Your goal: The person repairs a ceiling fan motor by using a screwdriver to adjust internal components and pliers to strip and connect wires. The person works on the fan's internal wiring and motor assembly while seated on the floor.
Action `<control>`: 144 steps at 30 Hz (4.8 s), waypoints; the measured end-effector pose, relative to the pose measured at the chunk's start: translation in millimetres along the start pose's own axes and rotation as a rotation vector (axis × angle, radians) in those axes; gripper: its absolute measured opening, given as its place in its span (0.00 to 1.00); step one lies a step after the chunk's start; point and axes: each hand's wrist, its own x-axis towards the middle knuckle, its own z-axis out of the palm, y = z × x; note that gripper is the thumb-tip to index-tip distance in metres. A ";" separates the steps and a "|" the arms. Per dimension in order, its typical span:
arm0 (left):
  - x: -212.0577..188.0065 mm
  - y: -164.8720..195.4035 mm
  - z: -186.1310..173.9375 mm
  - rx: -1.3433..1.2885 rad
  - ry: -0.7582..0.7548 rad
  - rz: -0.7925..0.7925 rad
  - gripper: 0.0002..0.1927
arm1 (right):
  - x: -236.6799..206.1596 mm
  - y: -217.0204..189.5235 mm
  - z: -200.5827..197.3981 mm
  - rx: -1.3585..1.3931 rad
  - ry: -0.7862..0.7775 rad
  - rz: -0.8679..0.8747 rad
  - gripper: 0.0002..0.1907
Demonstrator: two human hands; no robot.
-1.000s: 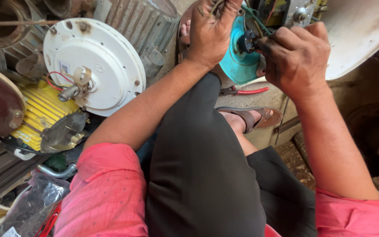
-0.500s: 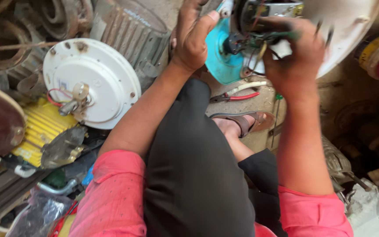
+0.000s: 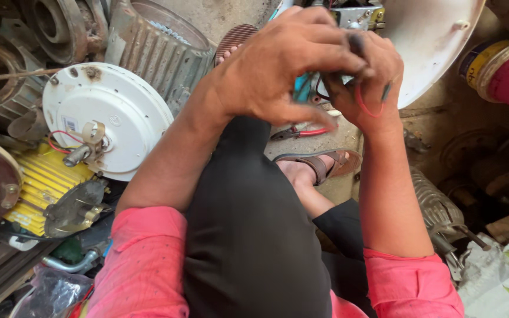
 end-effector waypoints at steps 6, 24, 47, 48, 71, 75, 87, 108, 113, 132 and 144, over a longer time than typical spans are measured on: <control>-28.7 -15.5 21.1 -0.437 0.599 -0.497 0.09 | 0.5 -12.5 0.3 0.065 0.050 0.078 0.10; -43.0 -39.2 40.7 -0.690 0.697 -0.599 0.14 | 37.4 -43.0 -5.1 0.053 0.161 -0.195 0.13; 2.4 2.8 7.8 0.084 0.349 -0.470 0.14 | 13.8 -15.3 -26.9 0.521 -0.087 0.171 0.16; 0.6 3.1 7.5 0.097 0.320 -0.503 0.16 | 11.8 -13.9 -26.1 0.546 -0.031 0.183 0.15; -12.3 30.6 11.0 -0.147 -0.054 -0.321 0.33 | -2.3 -62.3 -49.1 0.466 0.024 0.140 0.18; -24.2 31.2 10.3 -0.340 -0.171 -0.495 0.48 | -21.8 -46.9 -33.6 0.437 -0.057 0.110 0.10; -30.0 21.1 15.2 -0.345 -0.052 -0.667 0.17 | -37.9 -39.1 -20.5 0.138 0.246 0.071 0.10; -38.3 14.2 25.9 -0.267 0.035 -0.552 0.10 | -16.2 -45.2 -29.9 -0.040 -0.054 0.037 0.08; -48.1 14.8 31.7 0.173 0.165 -0.386 0.10 | -16.2 -40.4 -22.4 -0.035 -0.045 0.054 0.08; -105.4 -6.7 69.4 0.175 0.278 -1.089 0.29 | -20.2 -17.6 19.0 -0.082 0.078 0.001 0.08; -101.8 -4.7 64.8 0.097 0.261 -1.106 0.27 | -14.4 -9.1 13.6 -0.095 0.013 -0.068 0.08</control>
